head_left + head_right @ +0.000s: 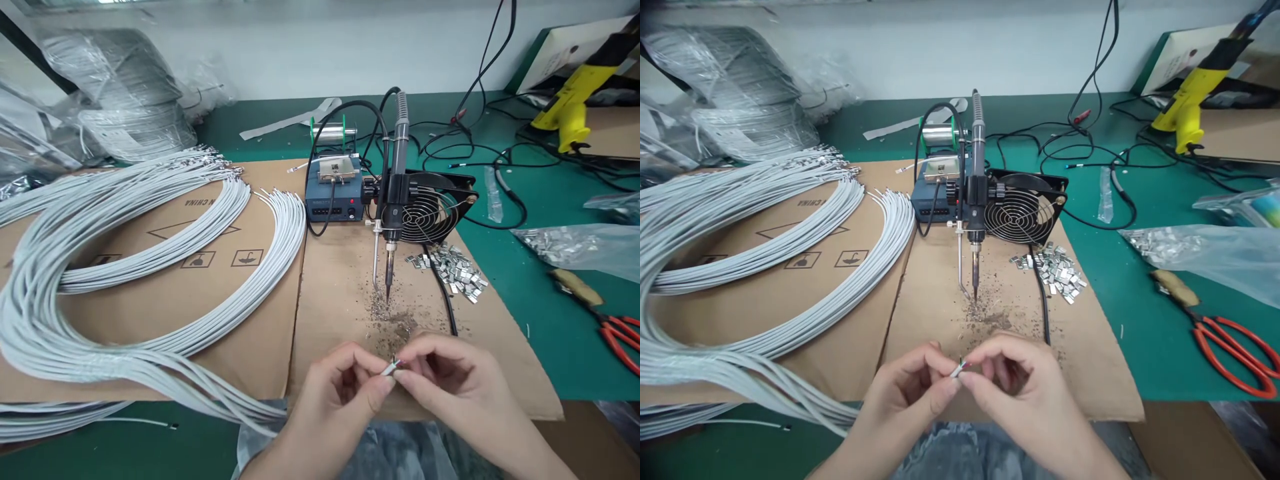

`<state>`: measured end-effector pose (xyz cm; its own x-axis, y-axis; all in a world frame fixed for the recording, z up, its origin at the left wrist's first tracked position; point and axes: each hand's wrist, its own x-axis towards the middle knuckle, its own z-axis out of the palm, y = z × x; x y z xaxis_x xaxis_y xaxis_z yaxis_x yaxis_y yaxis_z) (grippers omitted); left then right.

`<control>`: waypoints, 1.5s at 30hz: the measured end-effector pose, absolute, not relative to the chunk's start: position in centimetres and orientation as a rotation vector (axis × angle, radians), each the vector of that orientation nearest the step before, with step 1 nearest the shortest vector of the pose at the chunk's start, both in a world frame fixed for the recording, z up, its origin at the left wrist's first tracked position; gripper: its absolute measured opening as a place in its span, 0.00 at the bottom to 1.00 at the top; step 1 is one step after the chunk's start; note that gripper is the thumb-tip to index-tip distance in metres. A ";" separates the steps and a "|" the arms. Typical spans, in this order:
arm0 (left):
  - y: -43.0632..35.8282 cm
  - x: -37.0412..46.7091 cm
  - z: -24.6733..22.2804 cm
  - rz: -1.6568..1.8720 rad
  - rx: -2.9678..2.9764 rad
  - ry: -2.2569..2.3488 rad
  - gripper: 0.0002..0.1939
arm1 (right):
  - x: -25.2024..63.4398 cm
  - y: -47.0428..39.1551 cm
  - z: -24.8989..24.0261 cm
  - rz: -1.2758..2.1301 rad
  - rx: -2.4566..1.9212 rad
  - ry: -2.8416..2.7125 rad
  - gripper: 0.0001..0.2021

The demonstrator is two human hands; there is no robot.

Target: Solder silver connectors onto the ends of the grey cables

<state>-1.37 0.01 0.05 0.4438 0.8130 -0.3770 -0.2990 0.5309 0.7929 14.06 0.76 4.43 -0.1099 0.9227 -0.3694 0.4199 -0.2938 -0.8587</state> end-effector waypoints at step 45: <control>7.4 -3.9 -0.8 0.399 1.246 0.959 0.10 | 20.3 7.2 5.1 1.128 -1.799 -1.722 0.08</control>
